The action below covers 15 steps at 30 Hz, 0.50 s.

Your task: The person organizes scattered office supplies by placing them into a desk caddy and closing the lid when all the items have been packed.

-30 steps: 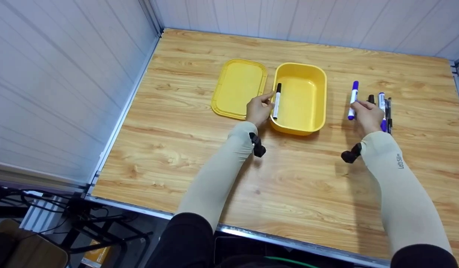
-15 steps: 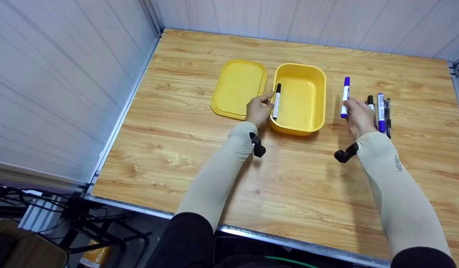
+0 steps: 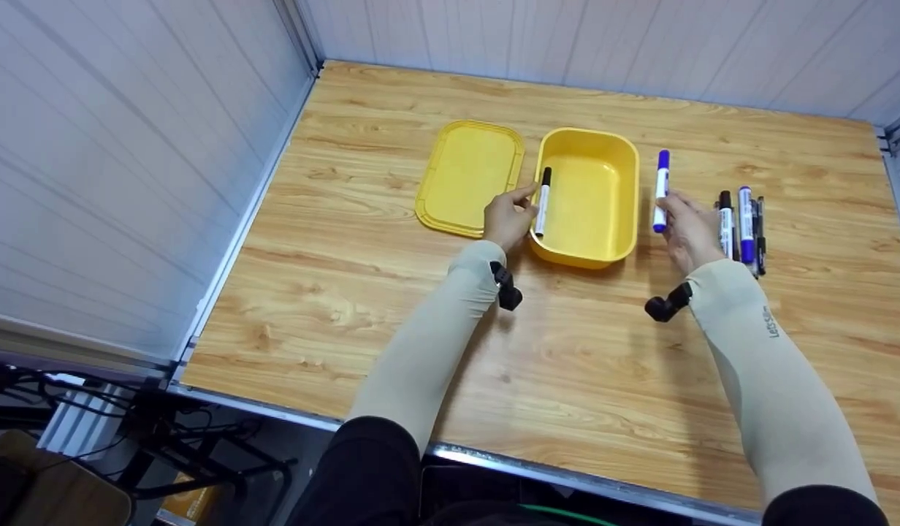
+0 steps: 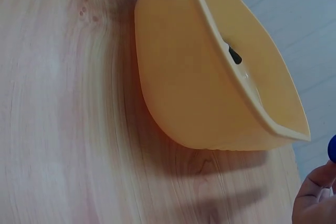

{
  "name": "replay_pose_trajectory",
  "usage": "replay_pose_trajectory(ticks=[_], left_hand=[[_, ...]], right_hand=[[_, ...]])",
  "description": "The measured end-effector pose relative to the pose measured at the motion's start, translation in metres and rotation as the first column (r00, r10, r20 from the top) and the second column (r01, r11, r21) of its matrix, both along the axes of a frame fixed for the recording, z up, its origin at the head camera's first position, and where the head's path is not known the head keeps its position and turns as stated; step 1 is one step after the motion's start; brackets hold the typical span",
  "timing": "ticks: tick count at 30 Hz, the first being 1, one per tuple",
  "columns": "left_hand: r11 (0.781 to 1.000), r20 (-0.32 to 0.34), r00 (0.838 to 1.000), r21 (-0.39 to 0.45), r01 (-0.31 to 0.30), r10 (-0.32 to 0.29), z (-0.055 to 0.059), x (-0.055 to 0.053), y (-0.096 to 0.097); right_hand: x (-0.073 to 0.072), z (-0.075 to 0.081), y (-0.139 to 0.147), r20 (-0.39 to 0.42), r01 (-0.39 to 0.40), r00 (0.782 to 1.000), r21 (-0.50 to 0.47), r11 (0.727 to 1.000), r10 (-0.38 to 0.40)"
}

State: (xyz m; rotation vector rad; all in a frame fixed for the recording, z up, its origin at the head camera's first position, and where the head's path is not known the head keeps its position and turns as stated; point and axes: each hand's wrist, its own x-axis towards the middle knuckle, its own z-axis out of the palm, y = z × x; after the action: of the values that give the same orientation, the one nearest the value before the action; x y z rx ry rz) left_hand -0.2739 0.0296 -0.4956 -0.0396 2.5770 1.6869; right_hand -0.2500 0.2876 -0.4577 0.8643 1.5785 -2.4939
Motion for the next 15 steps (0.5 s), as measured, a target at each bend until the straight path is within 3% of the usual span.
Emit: replay_pose_trajectory(ticks=[15], left_hand=[[1.0, 0.004, 1.0, 0.024, -0.007, 0.007, 0.0, 0.0, 0.001]], right_hand=[[-0.002, 0.003, -0.017, 0.06, -0.036, 0.998, 0.011, 0.999, 0.035]])
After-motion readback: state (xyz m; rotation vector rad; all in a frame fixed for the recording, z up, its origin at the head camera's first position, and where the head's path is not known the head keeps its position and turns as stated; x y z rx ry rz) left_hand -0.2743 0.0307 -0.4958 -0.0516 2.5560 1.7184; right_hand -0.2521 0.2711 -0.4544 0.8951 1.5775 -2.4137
